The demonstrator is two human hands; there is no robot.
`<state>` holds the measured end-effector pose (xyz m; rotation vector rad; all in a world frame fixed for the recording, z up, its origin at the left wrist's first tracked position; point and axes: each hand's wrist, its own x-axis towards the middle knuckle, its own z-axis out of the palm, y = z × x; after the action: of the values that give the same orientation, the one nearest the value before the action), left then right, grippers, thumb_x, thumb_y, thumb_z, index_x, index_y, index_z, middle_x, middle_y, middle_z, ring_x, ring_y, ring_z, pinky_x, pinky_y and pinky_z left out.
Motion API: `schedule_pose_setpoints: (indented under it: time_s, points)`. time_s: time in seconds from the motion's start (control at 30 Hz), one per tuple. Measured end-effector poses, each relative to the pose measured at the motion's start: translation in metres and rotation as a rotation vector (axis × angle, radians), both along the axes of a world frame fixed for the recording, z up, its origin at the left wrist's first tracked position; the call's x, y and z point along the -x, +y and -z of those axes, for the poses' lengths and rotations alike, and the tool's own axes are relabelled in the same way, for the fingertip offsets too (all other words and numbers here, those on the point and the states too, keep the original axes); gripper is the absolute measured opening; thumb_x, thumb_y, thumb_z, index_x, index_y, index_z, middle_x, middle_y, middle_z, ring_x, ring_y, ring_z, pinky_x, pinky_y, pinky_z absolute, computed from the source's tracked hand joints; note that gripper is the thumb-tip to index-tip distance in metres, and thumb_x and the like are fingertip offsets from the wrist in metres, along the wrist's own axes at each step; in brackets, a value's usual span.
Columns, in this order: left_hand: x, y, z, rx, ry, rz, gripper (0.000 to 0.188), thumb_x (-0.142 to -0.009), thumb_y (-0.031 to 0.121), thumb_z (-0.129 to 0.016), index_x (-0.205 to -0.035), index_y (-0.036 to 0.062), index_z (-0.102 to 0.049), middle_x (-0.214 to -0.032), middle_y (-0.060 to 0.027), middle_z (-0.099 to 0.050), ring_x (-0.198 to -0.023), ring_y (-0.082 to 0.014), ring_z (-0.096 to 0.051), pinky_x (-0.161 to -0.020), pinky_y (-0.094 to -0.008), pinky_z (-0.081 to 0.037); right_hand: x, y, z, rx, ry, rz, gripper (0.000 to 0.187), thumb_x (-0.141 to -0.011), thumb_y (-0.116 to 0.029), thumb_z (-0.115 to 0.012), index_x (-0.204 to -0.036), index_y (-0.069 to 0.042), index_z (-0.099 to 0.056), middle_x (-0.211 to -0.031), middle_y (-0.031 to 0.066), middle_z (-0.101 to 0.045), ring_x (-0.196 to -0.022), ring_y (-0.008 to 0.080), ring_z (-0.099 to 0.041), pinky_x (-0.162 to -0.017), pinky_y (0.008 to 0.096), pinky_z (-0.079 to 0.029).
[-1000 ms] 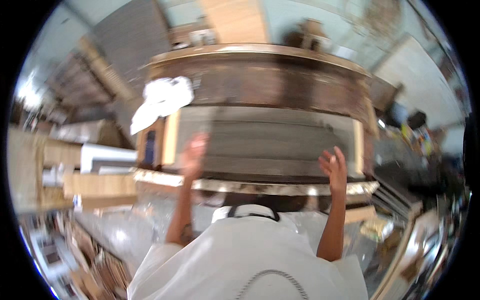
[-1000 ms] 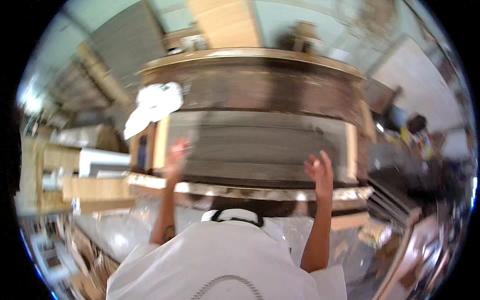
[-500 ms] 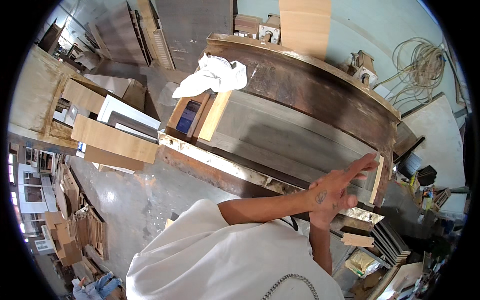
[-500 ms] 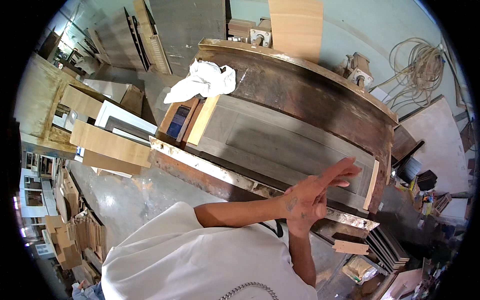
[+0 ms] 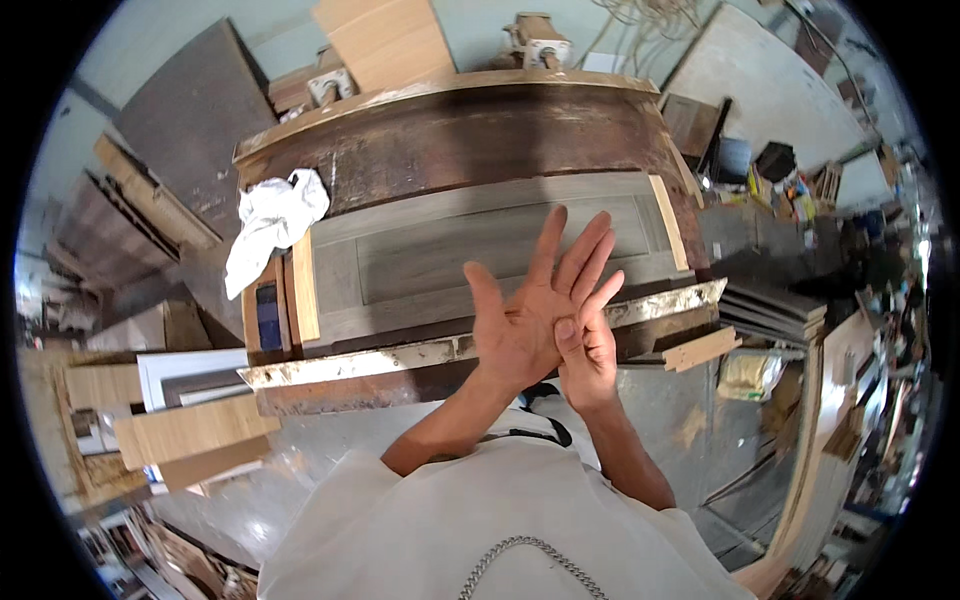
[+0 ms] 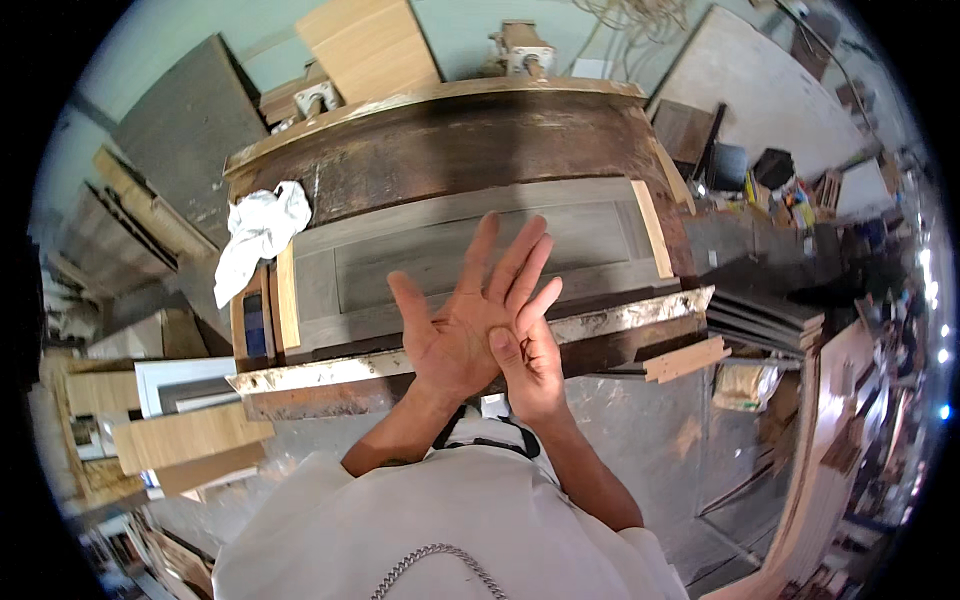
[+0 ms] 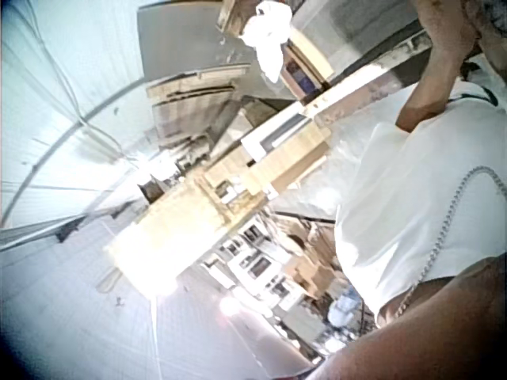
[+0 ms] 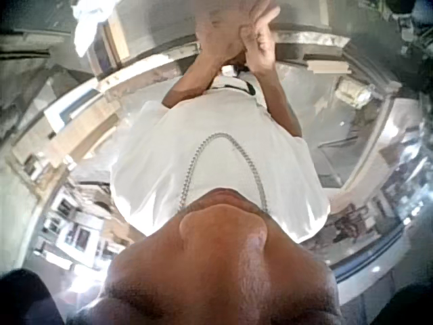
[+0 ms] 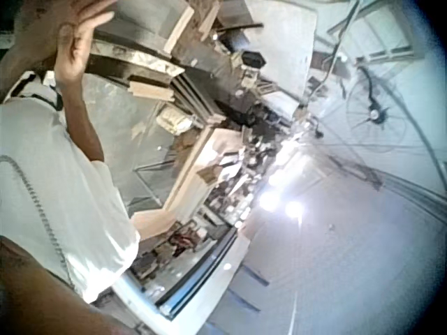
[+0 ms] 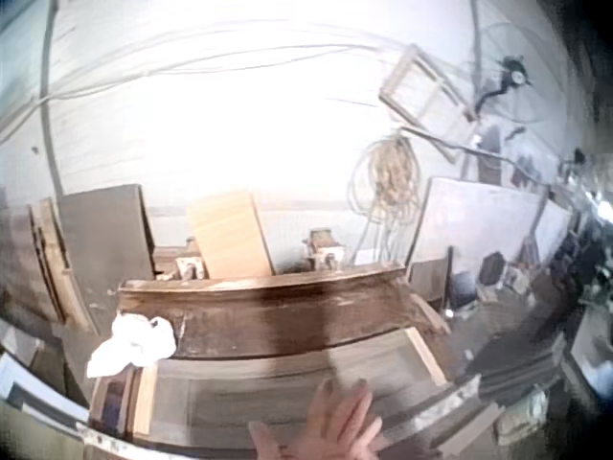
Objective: The person picks up a wooden furniture panel and places it on a workbench, then uses a white cloth to wipe the surface and edges of multiple panels one by one.
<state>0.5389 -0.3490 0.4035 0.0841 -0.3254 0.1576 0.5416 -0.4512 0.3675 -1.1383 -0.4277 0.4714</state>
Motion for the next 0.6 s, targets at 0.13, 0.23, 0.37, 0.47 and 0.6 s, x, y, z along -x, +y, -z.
schedule_pose_setpoints:
  time_s: [0.13, 0.23, 0.37, 0.47, 0.6]
  points:
    - [-0.015, -0.028, -0.005, 0.091, 0.205, 0.081, 0.083, -0.086, 0.069, -0.028, -0.145, 0.0120, -0.017, -0.149, -0.0165, -0.015, -0.139, -0.0291, -0.012, -0.112, -0.0489, -0.008, -0.003, -0.056, -0.009, 0.101, -0.030, -0.079, 0.038, -0.094, -0.007, -0.048, -0.129, 0.004, -0.037, -0.127, 0.0102, -0.047, -0.116, 0.0138, -0.044, -0.097, 0.0265, -0.035]
    - [-0.034, -0.028, 0.022, -0.321, 0.380, -0.070, 0.072, -0.091, 0.057, -0.037, -0.139, 0.0040, -0.030, -0.128, -0.0164, -0.049, -0.122, -0.0277, -0.042, -0.106, -0.0457, -0.022, -0.004, -0.107, 0.037, 0.684, -0.369, 0.268, 0.024, -0.091, -0.011, -0.055, -0.113, -0.003, -0.055, -0.089, 0.0086, -0.066, -0.084, 0.0147, -0.064, -0.072, 0.0284, -0.051]
    - [-0.015, -0.030, 0.061, -0.630, 0.400, -0.149, 0.059, -0.094, 0.049, -0.040, -0.129, 0.0017, -0.044, -0.087, -0.0074, -0.063, -0.093, -0.0205, -0.055, -0.085, -0.0379, -0.037, -0.021, -0.230, 0.122, 0.796, 0.130, 0.847, 0.032, -0.088, -0.027, -0.062, -0.071, 0.000, -0.058, -0.053, 0.0032, -0.054, -0.044, 0.0096, -0.051, -0.040, 0.0275, -0.038]
    - [0.005, -0.058, 0.089, -0.799, 0.616, -0.090, 0.055, -0.093, 0.050, -0.041, -0.118, 0.0029, -0.055, -0.081, -0.0076, -0.063, -0.088, -0.0212, -0.058, -0.085, -0.0360, -0.041, -0.037, -0.338, 0.219, 0.754, 0.376, 1.062, 0.040, -0.092, -0.039, -0.052, -0.076, -0.003, -0.061, -0.060, 0.0038, -0.056, -0.054, 0.0111, -0.055, -0.049, 0.0288, -0.042]
    - [0.007, -0.109, 0.111, -1.078, 0.825, -0.008, 0.051, -0.094, 0.046, -0.042, -0.116, 0.0019, -0.056, -0.081, -0.0090, -0.063, -0.081, -0.0204, -0.060, -0.079, -0.0347, -0.046, -0.099, -0.379, 0.304, 0.391, 0.700, 1.158, 0.052, -0.090, -0.051, -0.046, -0.102, -0.003, -0.058, -0.086, 0.0074, -0.061, -0.078, 0.0170, -0.060, -0.061, 0.0315, -0.048]
